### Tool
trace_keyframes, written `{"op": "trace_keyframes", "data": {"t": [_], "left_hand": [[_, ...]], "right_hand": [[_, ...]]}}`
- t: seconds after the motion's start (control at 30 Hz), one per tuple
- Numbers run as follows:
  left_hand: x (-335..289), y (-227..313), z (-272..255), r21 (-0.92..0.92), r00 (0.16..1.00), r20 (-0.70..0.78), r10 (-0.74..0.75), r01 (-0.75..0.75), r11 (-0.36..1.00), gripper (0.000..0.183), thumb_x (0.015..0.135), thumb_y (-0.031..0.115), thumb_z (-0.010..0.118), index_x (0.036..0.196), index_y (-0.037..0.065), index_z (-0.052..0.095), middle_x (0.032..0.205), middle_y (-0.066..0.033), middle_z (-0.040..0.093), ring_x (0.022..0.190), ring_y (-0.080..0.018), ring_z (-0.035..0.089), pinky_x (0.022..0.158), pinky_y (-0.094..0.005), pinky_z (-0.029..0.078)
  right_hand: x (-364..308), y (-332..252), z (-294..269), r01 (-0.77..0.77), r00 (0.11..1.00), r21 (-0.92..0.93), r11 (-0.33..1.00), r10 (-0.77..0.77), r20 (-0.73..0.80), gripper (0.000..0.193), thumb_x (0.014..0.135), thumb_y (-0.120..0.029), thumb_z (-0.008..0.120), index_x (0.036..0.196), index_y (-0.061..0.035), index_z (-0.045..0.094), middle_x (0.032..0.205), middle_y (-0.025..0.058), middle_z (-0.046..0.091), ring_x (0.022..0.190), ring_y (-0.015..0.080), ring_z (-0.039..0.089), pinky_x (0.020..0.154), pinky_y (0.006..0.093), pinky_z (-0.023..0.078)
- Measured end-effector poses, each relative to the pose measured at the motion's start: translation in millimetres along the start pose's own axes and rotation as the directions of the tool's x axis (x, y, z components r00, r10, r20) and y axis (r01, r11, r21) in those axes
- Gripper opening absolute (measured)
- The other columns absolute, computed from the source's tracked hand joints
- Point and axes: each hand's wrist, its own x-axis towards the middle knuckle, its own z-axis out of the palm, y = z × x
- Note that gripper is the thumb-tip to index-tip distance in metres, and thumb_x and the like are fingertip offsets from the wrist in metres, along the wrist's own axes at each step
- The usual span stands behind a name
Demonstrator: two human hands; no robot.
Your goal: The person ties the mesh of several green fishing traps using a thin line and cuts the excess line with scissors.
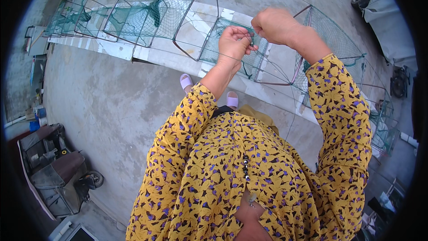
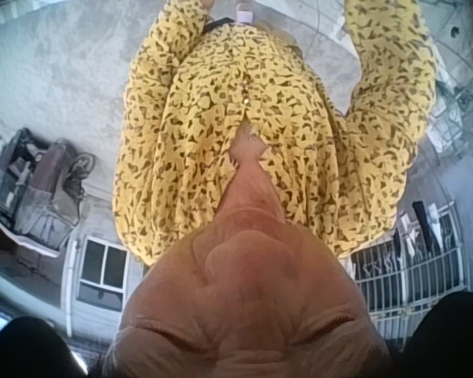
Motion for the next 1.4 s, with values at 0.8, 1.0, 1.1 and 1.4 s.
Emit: {"op": "trace_keyframes", "data": {"t": [0.8,1.0,1.1,1.4], "left_hand": [[-16,14,-13,-0.158,0.998,-0.030,-0.060,0.055,0.986,0.018,0.081,0.004,0.059,0.096,0.003,0.049,0.078,-0.0046,0.058,0.061,-0.0091,0.054,0.052,-0.0180,0.044],[-25,3,1,0.161,0.986,0.114,0.119,-0.136,0.977,0.012,0.084,0.002,0.051,0.096,0.001,0.051,0.080,-0.0039,0.058,0.062,-0.0078,0.053,0.053,-0.0192,0.043],[-30,-3,3,0.292,0.964,0.171,0.204,-0.247,0.924,0.010,0.085,0.004,0.050,0.094,0.000,0.054,0.081,-0.0032,0.058,0.063,-0.0071,0.053,0.053,-0.0191,0.043],[-33,16,-2,0.011,0.989,0.097,0.113,-0.114,0.993,0.014,0.089,0.014,0.048,0.092,0.002,0.055,0.078,-0.0033,0.060,0.059,-0.0042,0.049,0.049,-0.0162,0.038]], "right_hand": [[-2,6,2,0.098,0.994,0.462,0.882,-0.106,-0.009,0.014,0.071,-0.014,0.066,0.077,-0.0026,0.059,0.072,0.0058,0.058,0.063,0.0174,0.054,0.058,0.0304,0.043],[-14,-6,-29,-0.078,0.938,0.818,0.570,-0.235,0.254,0.014,0.078,-0.020,0.062,0.080,-0.0063,0.058,0.067,-0.0012,0.055,0.062,0.0076,0.049,0.055,0.0229,0.042],[-8,7,-28,-0.004,0.979,0.872,0.490,-0.177,0.103,0.017,0.082,-0.023,0.058,0.084,-0.0065,0.055,0.071,-0.0022,0.054,0.064,0.0059,0.050,0.055,0.0200,0.041],[2,10,-3,-0.187,0.918,0.766,0.615,-0.167,0.359,0.020,0.077,-0.007,0.055,0.097,-0.0046,0.058,0.080,0.0002,0.059,0.067,0.0074,0.054,0.054,0.0224,0.045]]}}
